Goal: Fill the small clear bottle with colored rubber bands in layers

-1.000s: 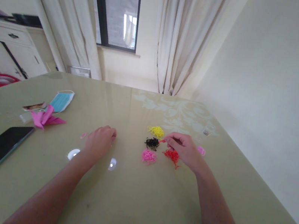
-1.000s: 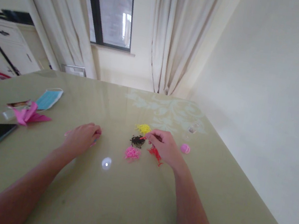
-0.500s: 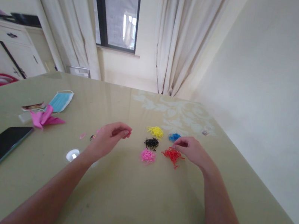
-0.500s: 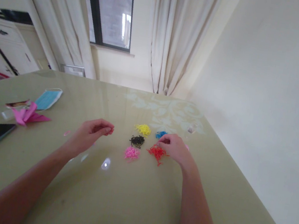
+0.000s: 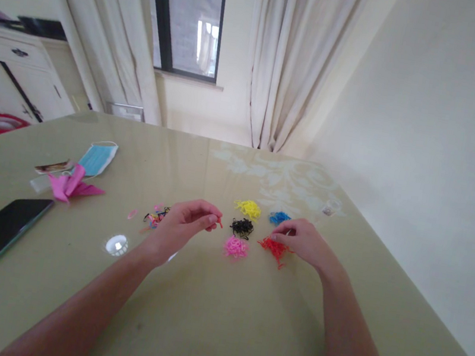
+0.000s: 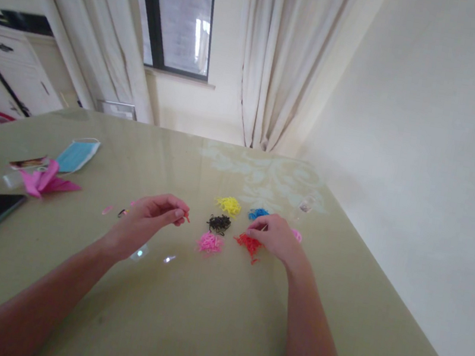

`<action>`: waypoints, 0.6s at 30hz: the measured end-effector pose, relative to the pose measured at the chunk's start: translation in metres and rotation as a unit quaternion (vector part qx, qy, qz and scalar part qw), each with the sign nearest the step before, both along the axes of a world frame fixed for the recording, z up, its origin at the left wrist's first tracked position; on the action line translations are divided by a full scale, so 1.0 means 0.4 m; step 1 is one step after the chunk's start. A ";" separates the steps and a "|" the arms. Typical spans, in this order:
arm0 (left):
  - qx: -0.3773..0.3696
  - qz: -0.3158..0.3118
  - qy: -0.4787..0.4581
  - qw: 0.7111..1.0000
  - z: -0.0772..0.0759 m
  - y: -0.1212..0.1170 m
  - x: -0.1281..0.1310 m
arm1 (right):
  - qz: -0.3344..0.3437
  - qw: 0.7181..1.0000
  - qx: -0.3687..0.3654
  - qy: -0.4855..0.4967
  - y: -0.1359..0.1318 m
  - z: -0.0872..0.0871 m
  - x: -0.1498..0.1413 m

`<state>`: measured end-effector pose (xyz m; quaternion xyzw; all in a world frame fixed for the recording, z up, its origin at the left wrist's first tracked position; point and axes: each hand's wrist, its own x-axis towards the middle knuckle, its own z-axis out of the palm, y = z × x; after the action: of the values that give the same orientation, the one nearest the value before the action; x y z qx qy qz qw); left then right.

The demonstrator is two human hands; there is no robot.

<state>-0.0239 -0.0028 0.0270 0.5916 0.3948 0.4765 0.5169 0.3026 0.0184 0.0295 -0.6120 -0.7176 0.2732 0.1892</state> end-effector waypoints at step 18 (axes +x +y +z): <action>-0.007 -0.050 -0.011 0.999 -0.003 -0.021 0.020 | 0.097 0.942 0.227 0.227 -0.120 0.013 -0.262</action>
<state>-0.0159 -0.0110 0.0257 0.6020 0.3619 0.4537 0.5483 0.1979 -0.0295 0.0347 -0.4019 -0.7546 0.2516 0.4537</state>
